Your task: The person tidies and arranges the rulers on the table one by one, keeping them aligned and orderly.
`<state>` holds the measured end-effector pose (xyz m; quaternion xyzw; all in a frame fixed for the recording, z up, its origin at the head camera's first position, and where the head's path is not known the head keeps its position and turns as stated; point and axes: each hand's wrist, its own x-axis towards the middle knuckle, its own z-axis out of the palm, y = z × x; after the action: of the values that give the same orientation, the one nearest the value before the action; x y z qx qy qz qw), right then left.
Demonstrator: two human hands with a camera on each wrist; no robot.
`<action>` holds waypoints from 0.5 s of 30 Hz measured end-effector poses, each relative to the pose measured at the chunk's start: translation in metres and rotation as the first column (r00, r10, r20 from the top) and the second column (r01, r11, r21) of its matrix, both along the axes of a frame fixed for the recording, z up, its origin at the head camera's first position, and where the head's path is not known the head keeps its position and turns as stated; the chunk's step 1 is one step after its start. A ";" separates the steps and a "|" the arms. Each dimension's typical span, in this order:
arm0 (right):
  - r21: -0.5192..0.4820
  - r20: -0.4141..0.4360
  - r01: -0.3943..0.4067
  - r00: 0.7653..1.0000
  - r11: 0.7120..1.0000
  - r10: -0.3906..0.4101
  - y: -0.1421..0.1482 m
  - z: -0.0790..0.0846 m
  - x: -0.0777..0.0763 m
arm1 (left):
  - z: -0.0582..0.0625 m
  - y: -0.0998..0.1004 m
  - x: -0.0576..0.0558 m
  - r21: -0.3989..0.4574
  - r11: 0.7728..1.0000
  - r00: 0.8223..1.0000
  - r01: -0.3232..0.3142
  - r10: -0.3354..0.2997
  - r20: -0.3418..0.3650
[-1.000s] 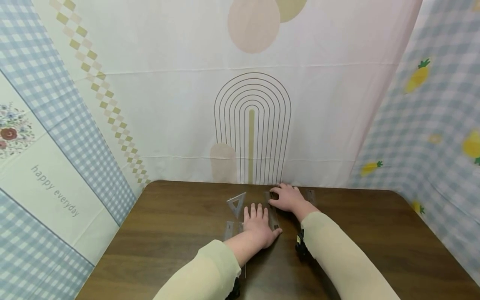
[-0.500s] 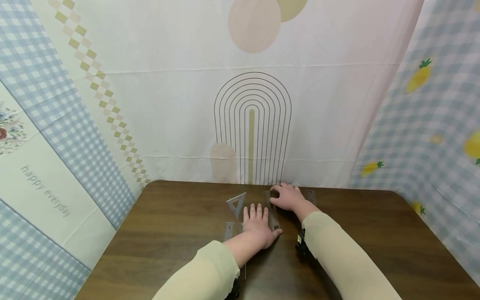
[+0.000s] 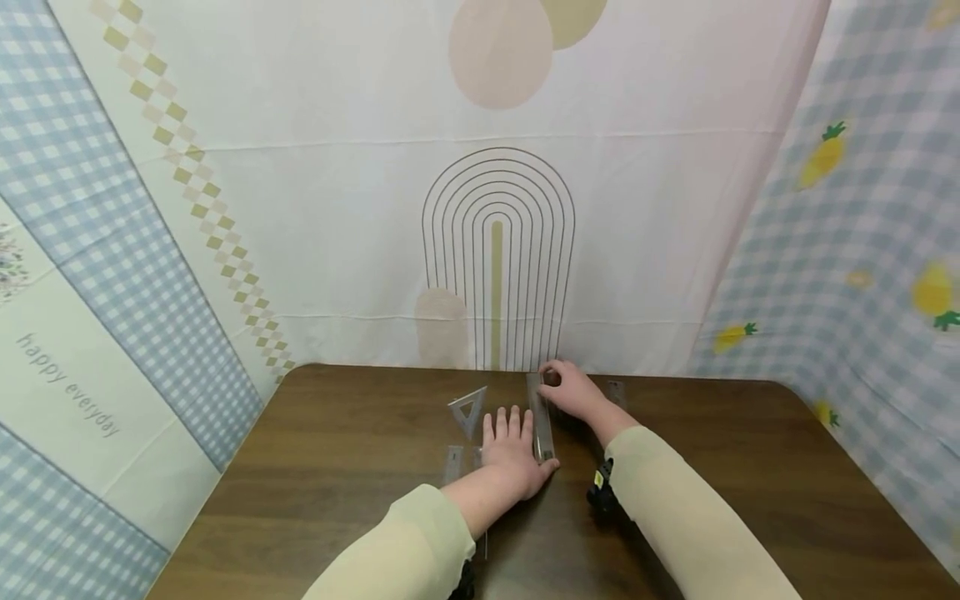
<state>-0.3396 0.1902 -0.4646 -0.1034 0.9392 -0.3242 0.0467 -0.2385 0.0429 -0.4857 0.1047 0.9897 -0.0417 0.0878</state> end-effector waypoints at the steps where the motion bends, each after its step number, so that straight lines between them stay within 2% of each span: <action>1: -0.027 -0.001 0.004 1.000 1.000 -0.004 0.000 -0.001 0.000 | 0.001 -0.001 0.001 0.005 1.000 1.000 0.002 -0.002 -0.006; 5: -0.147 0.027 0.040 0.999 0.988 -0.036 0.002 -0.004 0.001 | 0.004 -0.001 0.002 0.029 1.000 1.000 0.012 -0.011 -0.024; 10: -0.294 0.102 0.086 0.993 0.952 -0.058 0.004 -0.004 0.003 | 0.001 -0.001 0.002 0.029 0.999 0.999 0.015 -0.014 -0.034; 15: -0.372 0.130 0.101 0.990 0.923 -0.055 0.005 -0.007 0.006 | -0.004 -0.001 0.000 0.023 1.000 0.998 0.018 -0.017 -0.056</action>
<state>-0.3337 0.1954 -0.4714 -0.0537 0.8582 -0.5059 0.0680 -0.2388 0.0423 -0.4901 0.1133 0.9913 -0.0338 0.0584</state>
